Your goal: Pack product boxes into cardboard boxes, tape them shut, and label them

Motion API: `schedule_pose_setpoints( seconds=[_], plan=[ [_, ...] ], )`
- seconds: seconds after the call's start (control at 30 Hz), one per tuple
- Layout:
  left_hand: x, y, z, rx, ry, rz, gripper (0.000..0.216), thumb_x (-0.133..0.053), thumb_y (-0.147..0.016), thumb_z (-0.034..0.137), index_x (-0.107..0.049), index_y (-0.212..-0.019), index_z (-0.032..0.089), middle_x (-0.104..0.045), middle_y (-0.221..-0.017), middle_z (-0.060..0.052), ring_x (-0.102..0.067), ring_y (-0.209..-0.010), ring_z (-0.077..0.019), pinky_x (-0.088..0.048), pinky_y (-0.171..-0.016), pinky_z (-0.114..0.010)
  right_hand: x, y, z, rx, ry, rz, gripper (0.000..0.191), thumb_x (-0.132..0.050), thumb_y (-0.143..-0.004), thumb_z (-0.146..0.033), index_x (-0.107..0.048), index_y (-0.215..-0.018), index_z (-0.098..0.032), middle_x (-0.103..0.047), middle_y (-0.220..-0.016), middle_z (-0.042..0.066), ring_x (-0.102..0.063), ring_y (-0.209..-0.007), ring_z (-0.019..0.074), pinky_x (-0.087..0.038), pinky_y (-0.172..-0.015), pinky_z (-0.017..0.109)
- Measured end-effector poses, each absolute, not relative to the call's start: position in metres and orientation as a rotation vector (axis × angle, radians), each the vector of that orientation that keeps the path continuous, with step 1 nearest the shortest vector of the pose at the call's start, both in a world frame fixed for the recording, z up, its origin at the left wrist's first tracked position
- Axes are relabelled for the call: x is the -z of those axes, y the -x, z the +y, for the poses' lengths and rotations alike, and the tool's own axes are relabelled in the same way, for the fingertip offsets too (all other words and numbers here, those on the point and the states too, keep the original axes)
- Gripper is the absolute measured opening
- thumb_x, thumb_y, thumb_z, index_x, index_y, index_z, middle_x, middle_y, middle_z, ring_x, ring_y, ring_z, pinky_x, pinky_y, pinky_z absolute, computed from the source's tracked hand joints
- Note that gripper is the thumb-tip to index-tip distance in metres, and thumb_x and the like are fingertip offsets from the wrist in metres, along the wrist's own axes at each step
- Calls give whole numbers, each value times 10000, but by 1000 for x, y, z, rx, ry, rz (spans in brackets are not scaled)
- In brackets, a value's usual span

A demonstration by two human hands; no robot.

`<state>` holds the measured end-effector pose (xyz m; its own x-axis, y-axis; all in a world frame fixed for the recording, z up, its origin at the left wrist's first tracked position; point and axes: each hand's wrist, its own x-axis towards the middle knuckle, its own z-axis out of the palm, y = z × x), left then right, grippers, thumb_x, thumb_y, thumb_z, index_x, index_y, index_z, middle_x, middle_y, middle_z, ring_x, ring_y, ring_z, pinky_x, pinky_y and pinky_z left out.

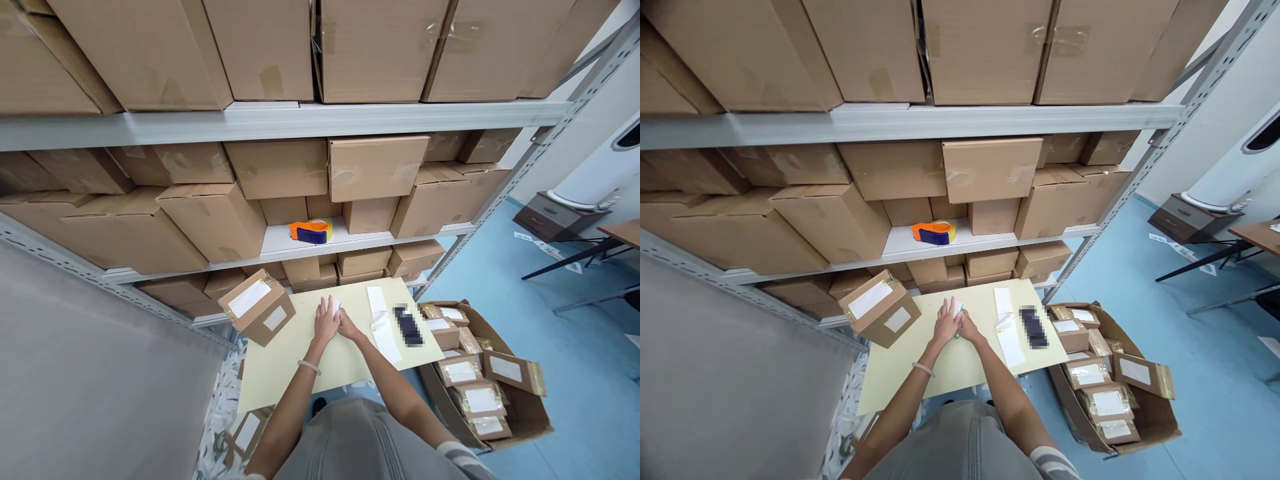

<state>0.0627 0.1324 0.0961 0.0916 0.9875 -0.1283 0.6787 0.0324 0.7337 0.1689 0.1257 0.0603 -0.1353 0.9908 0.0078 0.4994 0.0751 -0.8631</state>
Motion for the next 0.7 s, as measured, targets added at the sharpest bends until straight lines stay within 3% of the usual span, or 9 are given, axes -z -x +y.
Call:
schedule_pose_setpoints(
  seconds=[0.17,0.27,0.43,0.57,0.7],
  plan=[
    [-90,-73,132,-666,-1815,1691,596,-446,-907,388,-398,-1483,239,-292,-1586,-137,-379,-1369,-351,-354,-1100,-515,-60,-170,118,-883,1747,-1695,270,-481,-839,-219,-567,-1094,-189,-600,-1159,100,-614,-969,217,-510,-796,342],
    [-86,-71,127,-662,-1978,1679,557,-397,-935,370,-413,-1480,254,-326,-1570,-126,-424,-1319,-340,-348,-1109,-506,-62,-166,110,-791,1849,-1618,325,-427,-884,-255,-523,-1194,-237,-644,-1115,68,-632,-946,222,-495,-760,323],
    [-81,-62,124,-527,-2158,1698,549,-342,-953,312,-385,-1499,269,-317,-1570,-119,-434,-1285,-344,-379,-1078,-505,-59,-162,108,-768,1870,-1559,415,-433,-893,-303,-438,-1307,-272,-693,-1064,34,-668,-909,220,-479,-751,304],
    [-82,-56,127,-454,-2169,1673,558,-349,-957,342,-346,-1513,308,-270,-1596,-90,-412,-1302,-348,-416,-1037,-496,-47,-162,111,-777,1873,-1527,400,-444,-899,-334,-434,-1291,-256,-701,-1057,63,-679,-932,234,-484,-749,311],
    [-83,-58,126,-435,-2140,1689,548,-370,-956,365,-358,-1503,340,-245,-1611,-63,-401,-1322,-351,-357,-1079,-526,-38,-164,113,-764,1893,-1555,345,-442,-908,-341,-456,-1238,-241,-703,-1072,87,-679,-953,243,-482,-752,310]
  ],
)
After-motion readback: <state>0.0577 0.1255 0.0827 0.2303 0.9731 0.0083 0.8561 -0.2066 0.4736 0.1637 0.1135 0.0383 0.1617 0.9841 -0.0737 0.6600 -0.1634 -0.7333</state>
